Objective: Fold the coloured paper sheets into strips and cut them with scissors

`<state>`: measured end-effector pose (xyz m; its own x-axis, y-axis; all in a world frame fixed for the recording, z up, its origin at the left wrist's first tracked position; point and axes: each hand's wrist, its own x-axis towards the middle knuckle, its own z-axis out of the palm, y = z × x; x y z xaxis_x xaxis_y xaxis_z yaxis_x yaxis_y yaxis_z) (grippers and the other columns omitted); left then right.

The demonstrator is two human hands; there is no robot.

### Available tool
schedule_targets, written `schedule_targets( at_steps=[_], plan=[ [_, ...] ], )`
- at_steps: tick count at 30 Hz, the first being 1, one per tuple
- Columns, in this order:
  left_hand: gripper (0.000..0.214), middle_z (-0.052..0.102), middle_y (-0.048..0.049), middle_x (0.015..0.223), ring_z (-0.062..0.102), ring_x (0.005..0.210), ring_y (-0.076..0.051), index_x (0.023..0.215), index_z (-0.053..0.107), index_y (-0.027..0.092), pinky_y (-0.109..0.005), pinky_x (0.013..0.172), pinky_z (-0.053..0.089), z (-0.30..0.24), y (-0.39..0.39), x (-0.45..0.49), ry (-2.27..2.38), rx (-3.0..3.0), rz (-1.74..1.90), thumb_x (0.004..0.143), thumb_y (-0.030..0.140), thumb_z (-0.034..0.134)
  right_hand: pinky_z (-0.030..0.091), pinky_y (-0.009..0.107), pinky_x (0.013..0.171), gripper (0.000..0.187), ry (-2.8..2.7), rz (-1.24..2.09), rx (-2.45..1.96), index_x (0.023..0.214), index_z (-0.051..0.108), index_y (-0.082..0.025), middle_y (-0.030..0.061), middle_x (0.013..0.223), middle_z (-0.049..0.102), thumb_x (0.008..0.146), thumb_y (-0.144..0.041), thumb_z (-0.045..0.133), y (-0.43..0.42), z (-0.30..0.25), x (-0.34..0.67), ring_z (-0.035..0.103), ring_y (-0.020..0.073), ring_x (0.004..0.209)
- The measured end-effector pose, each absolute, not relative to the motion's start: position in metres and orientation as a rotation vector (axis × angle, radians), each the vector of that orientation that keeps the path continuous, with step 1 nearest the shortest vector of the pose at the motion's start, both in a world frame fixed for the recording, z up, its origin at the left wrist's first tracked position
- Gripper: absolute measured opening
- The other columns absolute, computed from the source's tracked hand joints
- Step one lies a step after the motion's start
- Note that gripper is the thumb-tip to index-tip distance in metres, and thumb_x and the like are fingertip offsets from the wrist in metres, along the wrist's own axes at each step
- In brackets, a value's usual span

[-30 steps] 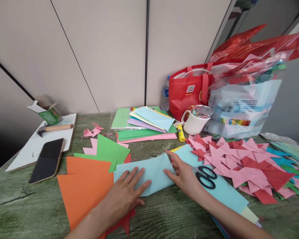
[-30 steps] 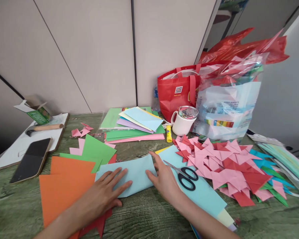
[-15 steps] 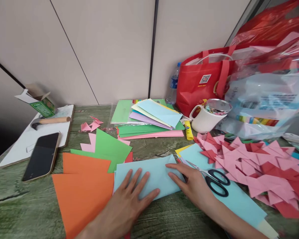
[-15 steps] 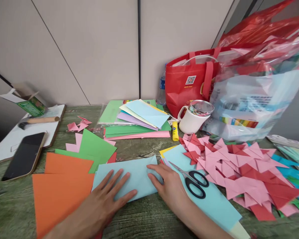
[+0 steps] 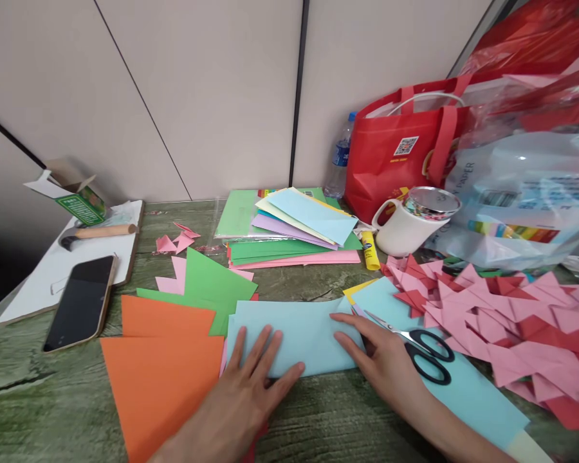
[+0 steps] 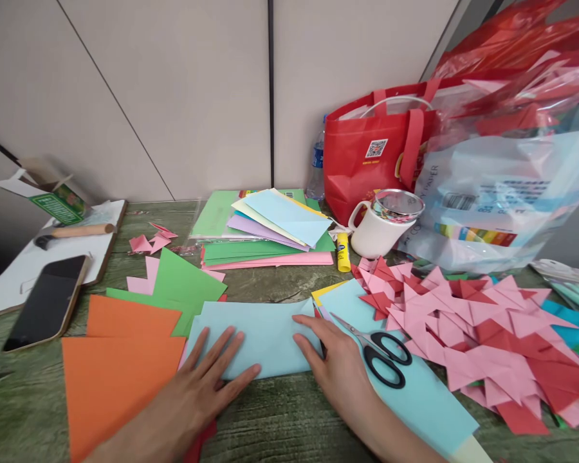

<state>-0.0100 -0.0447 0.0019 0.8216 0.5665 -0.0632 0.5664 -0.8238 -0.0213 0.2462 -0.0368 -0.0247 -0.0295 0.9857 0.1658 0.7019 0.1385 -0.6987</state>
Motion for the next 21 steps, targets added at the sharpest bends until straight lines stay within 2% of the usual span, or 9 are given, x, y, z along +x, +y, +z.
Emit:
schedule_targets(
  at_steps=[3,7,10,12,14,15,18,21],
  plan=[
    [0.083,0.037,-0.0228,0.141,0.032,0.131,-0.041,0.143,0.031,0.024,-0.068,0.095,0.032,0.004,-0.048,-0.008,-0.927,-2.986,0.139,0.067,-0.004,0.052,0.053,0.034,0.067,0.034,-1.757,0.609,-1.649,0.108,0.066,-0.022,0.0045,0.090,0.072,0.086,-0.044,0.051,-0.037,-0.024,0.246,0.063,0.0205,0.070],
    [0.089,0.036,-0.0165,0.144,0.029,0.131,-0.045,0.143,0.030,0.028,-0.073,0.094,0.026,0.001,-0.048,-0.012,-0.963,-2.943,0.040,0.063,-0.004,0.054,0.049,0.030,0.058,0.035,-1.682,0.701,-1.660,0.108,0.066,-0.023,0.0041,0.091,0.071,0.085,-0.045,0.052,-0.036,-0.021,0.245,0.058,0.0172,0.060],
    [0.091,0.032,-0.0134,0.147,0.028,0.133,-0.042,0.143,0.026,0.034,-0.067,0.095,0.032,-0.003,-0.044,-0.019,-1.104,-2.875,-0.146,0.067,-0.006,0.055,0.045,0.028,0.049,0.043,-1.575,0.827,-1.652,0.117,0.060,-0.021,0.0013,0.071,0.068,0.083,-0.047,0.054,-0.035,-0.016,0.244,0.054,0.0161,0.052],
    [0.086,0.027,-0.0143,0.149,0.031,0.132,-0.039,0.144,0.023,0.034,-0.057,0.094,0.040,-0.002,-0.041,-0.024,-1.331,-2.790,-0.335,0.073,0.002,0.060,0.048,0.028,0.051,0.054,-1.468,0.956,-1.586,0.126,0.051,-0.019,0.0001,0.067,0.066,0.082,-0.049,0.054,-0.035,-0.012,0.243,0.059,0.0180,0.056],
    [0.085,0.025,-0.0146,0.149,0.035,0.128,-0.038,0.145,0.021,0.033,-0.051,0.090,0.044,0.002,-0.038,-0.028,-1.618,-2.653,-0.539,0.075,0.015,0.066,0.053,0.031,0.060,0.063,-1.346,1.091,-1.500,0.133,0.040,-0.019,0.0027,0.079,0.070,0.080,-0.051,0.055,-0.035,-0.009,0.241,0.065,0.0207,0.070],
    [0.086,0.029,-0.0141,0.147,0.039,0.124,-0.037,0.144,0.022,0.033,-0.050,0.087,0.045,0.006,-0.037,-0.029,-1.753,-2.585,-0.627,0.073,0.020,0.069,0.054,0.033,0.066,0.067,-1.296,1.139,-1.471,0.134,0.035,-0.019,0.0045,0.086,0.071,0.079,-0.051,0.056,-0.035,-0.008,0.241,0.066,0.0218,0.077],
    [0.089,0.056,-0.0096,0.120,0.053,0.104,-0.032,0.142,0.029,0.032,-0.044,0.077,0.049,0.020,-0.035,-0.030,-2.136,-2.478,-0.848,0.065,0.028,0.074,0.054,0.038,0.075,0.075,-1.226,1.163,-1.472,0.136,0.026,-0.018,0.0076,0.095,0.071,0.077,-0.051,0.059,-0.036,-0.008,0.239,0.066,0.0243,0.086],
    [0.087,0.063,-0.0018,0.085,0.057,0.068,-0.021,0.137,0.039,0.028,-0.033,0.060,0.050,0.033,-0.032,-0.026,-2.560,-2.460,-1.094,0.059,0.038,0.076,0.053,0.041,0.077,0.075,-1.210,1.117,-1.512,0.135,0.027,-0.018,0.0075,0.092,0.072,0.077,-0.050,0.060,-0.037,-0.008,0.237,0.066,0.0260,0.087]
  ],
)
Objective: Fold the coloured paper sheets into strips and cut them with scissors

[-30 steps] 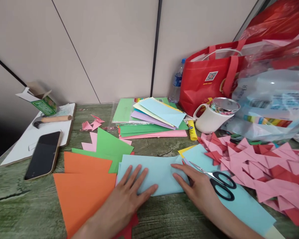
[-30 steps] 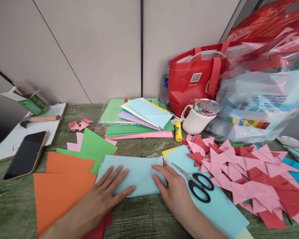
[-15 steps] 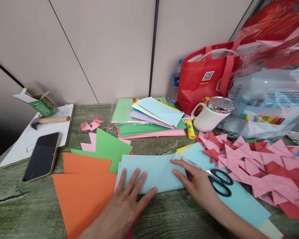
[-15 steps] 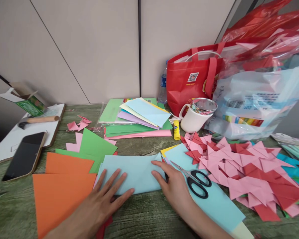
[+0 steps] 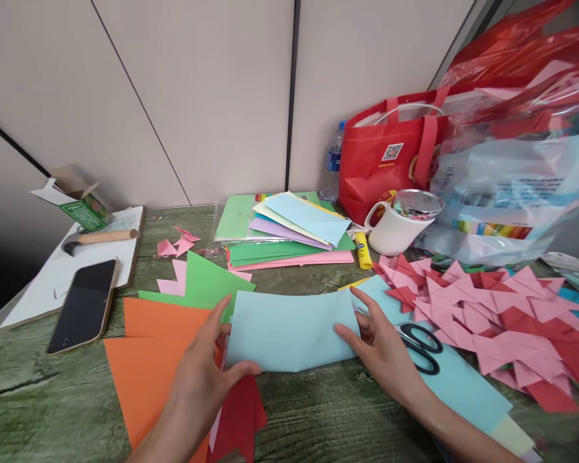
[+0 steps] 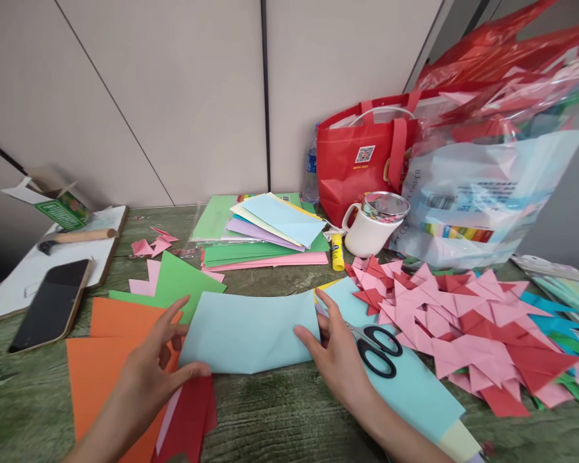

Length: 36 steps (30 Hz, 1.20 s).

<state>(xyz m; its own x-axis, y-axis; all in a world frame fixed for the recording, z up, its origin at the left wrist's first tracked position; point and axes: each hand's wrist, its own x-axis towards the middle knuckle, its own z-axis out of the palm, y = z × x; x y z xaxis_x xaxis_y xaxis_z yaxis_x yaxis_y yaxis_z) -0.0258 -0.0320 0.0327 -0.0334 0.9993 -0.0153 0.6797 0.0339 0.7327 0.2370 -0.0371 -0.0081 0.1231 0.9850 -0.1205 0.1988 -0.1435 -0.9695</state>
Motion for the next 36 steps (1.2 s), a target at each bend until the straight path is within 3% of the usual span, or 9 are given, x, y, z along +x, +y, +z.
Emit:
schedule_targets(
  at_steps=[4,8,14,23,28,30,32,34,36],
  plan=[
    [0.085,0.052,0.0050,0.061,0.045,0.048,-0.012,0.137,0.040,0.023,-0.023,0.044,0.042,0.044,-0.030,-0.018,1.560,1.266,0.849,0.062,0.044,0.072,0.053,0.041,0.076,0.070,-1.184,1.137,-1.490,0.130,0.032,-0.019,0.0082,0.093,0.071,0.076,-0.051,0.061,-0.038,-0.008,0.235,0.066,0.0253,0.085],
    [0.087,0.041,0.0086,0.057,0.037,0.044,-0.009,0.140,0.035,0.024,-0.018,0.035,0.033,0.048,-0.032,-0.016,1.557,1.165,0.971,0.063,0.044,0.071,0.054,0.040,0.073,0.063,-1.187,1.054,-1.495,0.125,0.037,-0.018,0.0064,0.083,0.071,0.077,-0.052,0.060,-0.037,-0.009,0.237,0.066,0.0260,0.085],
    [0.071,0.041,0.0092,0.055,0.048,0.052,-0.011,0.132,0.043,0.021,-0.022,0.056,0.044,0.049,-0.031,-0.022,1.553,1.316,1.055,0.068,0.040,0.068,0.054,0.038,0.064,0.063,-1.149,0.996,-1.531,0.116,0.041,-0.016,0.0043,0.071,0.068,0.072,-0.055,0.063,-0.035,-0.010,0.236,0.067,0.0265,0.076],
    [0.062,0.052,0.0049,0.058,0.056,0.059,-0.018,0.120,0.047,0.018,-0.029,0.058,0.046,0.037,-0.014,-0.036,1.483,1.342,0.752,0.068,0.045,0.065,0.055,0.038,0.075,0.060,-1.156,1.266,-1.423,0.117,0.037,-0.019,0.0074,0.086,0.072,0.072,-0.048,0.066,-0.035,-0.005,0.238,0.068,0.0244,0.084],
    [0.060,0.050,0.0052,0.060,0.052,0.054,-0.017,0.132,0.033,0.014,-0.031,0.056,0.046,0.021,-0.018,-0.043,1.641,1.690,0.511,0.079,0.036,0.051,0.054,0.038,0.070,0.063,-1.305,1.131,-1.507,0.127,0.034,-0.018,0.0017,0.075,0.070,0.075,-0.040,0.062,-0.037,-0.008,0.240,0.067,0.0232,0.078],
    [0.069,0.053,0.0016,0.071,0.056,0.062,-0.019,0.141,0.021,0.015,-0.034,0.060,0.049,0.015,-0.022,-0.042,1.753,1.962,0.489,0.080,0.028,0.050,0.054,0.034,0.068,0.066,-1.424,1.016,-1.532,0.134,0.031,-0.019,-0.0002,0.073,0.068,0.078,-0.038,0.060,-0.039,-0.009,0.239,0.067,0.0213,0.076],
    [0.075,0.057,-0.0085,0.098,0.059,0.089,-0.027,0.145,0.015,0.020,-0.043,0.074,0.050,0.011,-0.025,-0.037,1.822,2.285,0.550,0.079,0.019,0.051,0.052,0.030,0.061,0.068,-1.553,0.871,-1.576,0.139,0.029,-0.020,-0.0026,0.069,0.066,0.080,-0.036,0.057,-0.041,-0.009,0.239,0.064,0.0188,0.068],
    [0.076,0.047,-0.0151,0.128,0.046,0.119,-0.035,0.145,0.019,0.026,-0.054,0.090,0.043,0.010,-0.028,-0.028,1.660,2.651,0.537,0.078,0.009,0.051,0.049,0.028,0.053,0.066,-1.669,0.742,-1.635,0.142,0.030,-0.022,-0.0042,0.064,0.062,0.082,-0.035,0.055,-0.042,-0.010,0.238,0.060,0.0171,0.057],
    [0.073,0.036,-0.0125,0.144,0.028,0.134,-0.037,0.143,0.027,0.028,-0.059,0.101,0.032,0.008,-0.030,-0.020,1.255,2.933,0.420,0.079,0.004,0.053,0.050,0.029,0.054,0.057,-1.752,0.672,-1.654,0.138,0.040,-0.023,-0.0019,0.068,0.064,0.084,-0.035,0.053,-0.043,-0.011,0.238,0.060,0.0175,0.057]
  ],
)
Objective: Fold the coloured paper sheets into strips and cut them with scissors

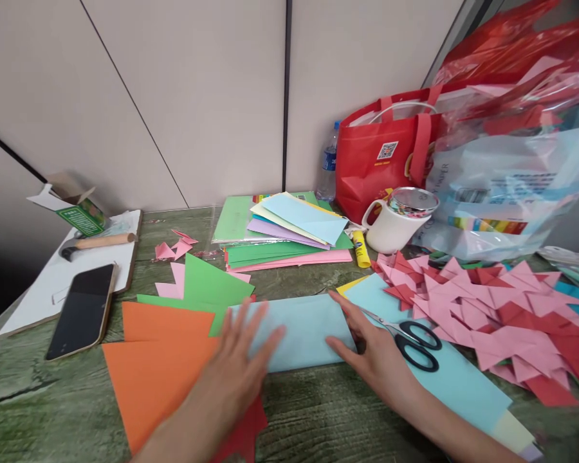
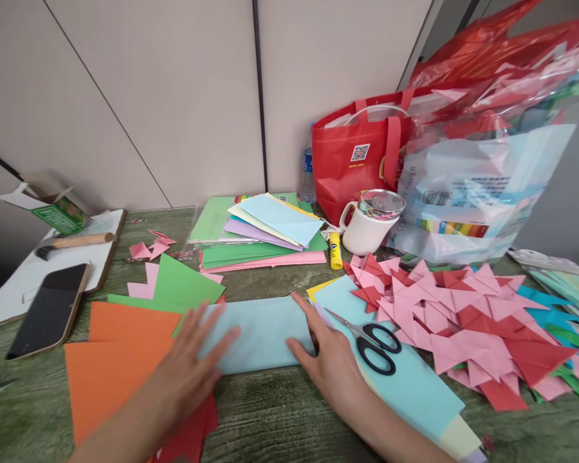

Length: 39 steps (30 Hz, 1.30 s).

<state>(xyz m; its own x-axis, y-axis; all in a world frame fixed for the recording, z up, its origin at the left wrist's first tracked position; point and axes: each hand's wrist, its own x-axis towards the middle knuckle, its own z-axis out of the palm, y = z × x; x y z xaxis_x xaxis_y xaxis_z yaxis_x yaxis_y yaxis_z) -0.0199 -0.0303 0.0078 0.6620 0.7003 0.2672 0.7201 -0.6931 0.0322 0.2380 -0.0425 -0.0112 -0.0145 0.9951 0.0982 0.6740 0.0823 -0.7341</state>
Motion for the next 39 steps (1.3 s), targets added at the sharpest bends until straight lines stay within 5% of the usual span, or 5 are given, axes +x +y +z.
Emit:
schedule_targets(
  at_steps=[5,10,25,39],
  plan=[
    [0.072,0.032,-0.0091,0.148,0.021,0.137,-0.034,0.142,0.030,0.030,-0.062,0.104,0.026,-0.002,-0.032,-0.014,-0.931,-2.986,-0.187,0.081,0.007,0.061,0.052,0.038,0.082,0.029,-1.797,0.631,-1.561,0.109,0.067,-0.024,0.0069,0.104,0.070,0.086,-0.035,0.052,-0.041,-0.017,0.239,0.066,0.0240,0.093],
    [0.074,0.031,-0.0091,0.148,0.021,0.137,-0.033,0.143,0.028,0.033,-0.061,0.105,0.025,-0.009,-0.026,-0.020,-1.002,-2.962,-0.138,0.082,-0.003,0.051,0.055,0.037,0.077,0.027,-1.843,0.561,-1.580,0.101,0.071,-0.025,0.0058,0.095,0.072,0.086,-0.033,0.050,-0.037,-0.017,0.238,0.068,0.0232,0.085],
    [0.071,0.032,-0.0093,0.148,0.022,0.137,-0.035,0.142,0.029,0.031,-0.066,0.103,0.023,-0.010,-0.026,-0.017,-1.064,-2.943,-0.138,0.082,0.002,0.052,0.055,0.036,0.071,0.027,-1.840,0.516,-1.642,0.100,0.071,-0.024,0.0053,0.088,0.072,0.086,-0.037,0.052,-0.028,-0.024,0.240,0.068,0.0236,0.081],
    [0.054,0.031,-0.0059,0.148,0.017,0.137,-0.038,0.135,0.041,0.034,-0.064,0.101,0.030,0.000,-0.017,-0.022,-1.153,-2.972,-0.218,0.086,0.016,0.053,0.051,0.041,0.083,0.024,-1.811,0.518,-1.603,0.096,0.072,-0.028,0.0047,0.086,0.072,0.086,-0.040,0.054,-0.029,-0.027,0.241,0.066,0.0255,0.089]
  ],
)
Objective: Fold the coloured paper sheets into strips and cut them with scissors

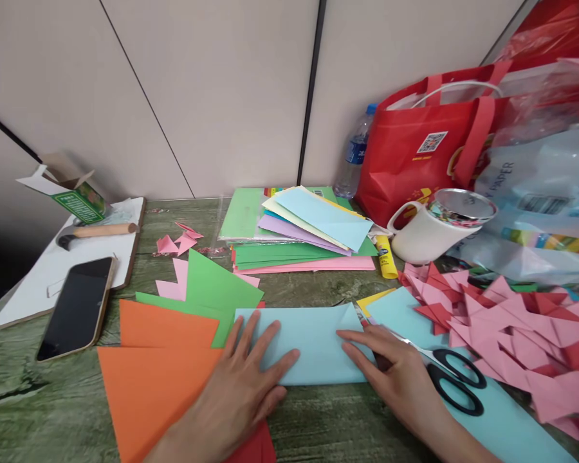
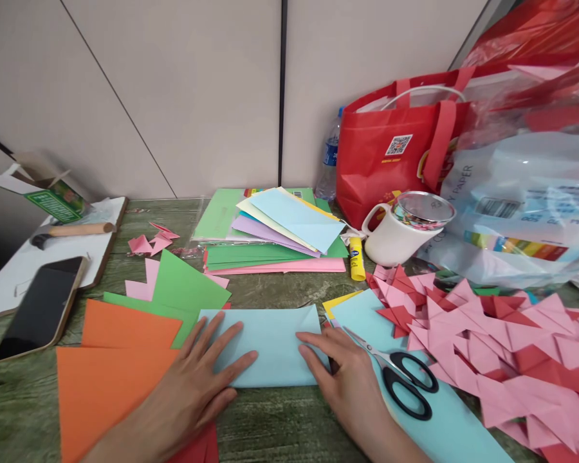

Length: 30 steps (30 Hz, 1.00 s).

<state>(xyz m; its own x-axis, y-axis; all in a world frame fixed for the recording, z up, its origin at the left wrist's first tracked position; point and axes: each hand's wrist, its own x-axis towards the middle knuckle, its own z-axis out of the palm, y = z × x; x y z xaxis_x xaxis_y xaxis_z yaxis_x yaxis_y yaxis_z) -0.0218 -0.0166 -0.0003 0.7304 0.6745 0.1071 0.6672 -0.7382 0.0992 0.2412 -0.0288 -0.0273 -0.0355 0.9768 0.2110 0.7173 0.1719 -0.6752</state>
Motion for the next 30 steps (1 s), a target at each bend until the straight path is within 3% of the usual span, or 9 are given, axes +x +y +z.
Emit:
schedule_targets(
  at_steps=[10,14,18,22,25,30],
  plan=[
    [0.047,0.033,-0.0071,0.146,0.013,0.138,-0.038,0.134,0.044,0.030,-0.066,0.101,0.030,-0.005,-0.015,-0.024,1.098,2.914,0.305,0.089,0.021,0.051,0.053,0.036,0.079,0.027,-1.837,0.468,-1.616,0.100,0.070,-0.024,0.0058,0.092,0.071,0.085,-0.041,0.055,-0.028,-0.032,0.244,0.066,0.0234,0.090],
    [0.050,0.020,-0.0080,0.152,0.016,0.137,-0.040,0.134,0.043,0.031,-0.065,0.101,0.031,-0.005,-0.014,-0.023,1.128,2.894,0.300,0.087,0.018,0.053,0.053,0.036,0.079,0.027,-1.874,0.425,-1.615,0.101,0.070,-0.023,0.0065,0.093,0.071,0.086,-0.040,0.055,-0.028,-0.032,0.245,0.066,0.0237,0.091],
    [0.051,0.015,-0.0091,0.153,0.018,0.137,-0.040,0.134,0.043,0.031,-0.065,0.099,0.033,-0.005,-0.014,-0.022,1.132,2.917,0.285,0.086,0.018,0.054,0.054,0.035,0.070,0.029,-1.917,0.395,-1.656,0.101,0.070,-0.024,0.0056,0.085,0.071,0.088,-0.042,0.051,-0.028,-0.030,0.244,0.066,0.0206,0.070],
    [0.050,0.018,-0.0071,0.153,0.016,0.138,-0.039,0.134,0.043,0.031,-0.064,0.100,0.033,-0.006,-0.013,-0.023,1.119,2.941,0.299,0.087,0.018,0.052,0.052,0.031,0.057,0.033,-1.927,0.366,-1.685,0.100,0.070,-0.022,0.0044,0.076,0.069,0.090,-0.043,0.047,-0.028,-0.028,0.244,0.056,0.0153,0.048],
    [0.049,0.021,-0.0053,0.152,0.014,0.138,-0.038,0.135,0.043,0.031,-0.064,0.101,0.032,-0.008,-0.012,-0.024,1.106,2.955,0.310,0.088,0.018,0.050,0.050,0.029,0.053,0.034,-1.920,0.346,-1.681,0.106,0.068,-0.018,0.0039,0.069,0.066,0.091,-0.040,0.046,-0.027,-0.026,0.243,0.053,0.0137,0.046],
    [0.048,0.022,-0.0033,0.152,0.013,0.138,-0.039,0.135,0.043,0.033,-0.064,0.101,0.031,-0.013,-0.009,-0.024,1.108,2.970,0.336,0.089,0.021,0.048,0.052,0.031,0.061,0.038,-1.935,0.297,-1.670,0.109,0.067,-0.012,0.0024,0.060,0.060,0.092,-0.037,0.043,-0.025,-0.023,0.240,0.054,0.0140,0.048]
  ],
)
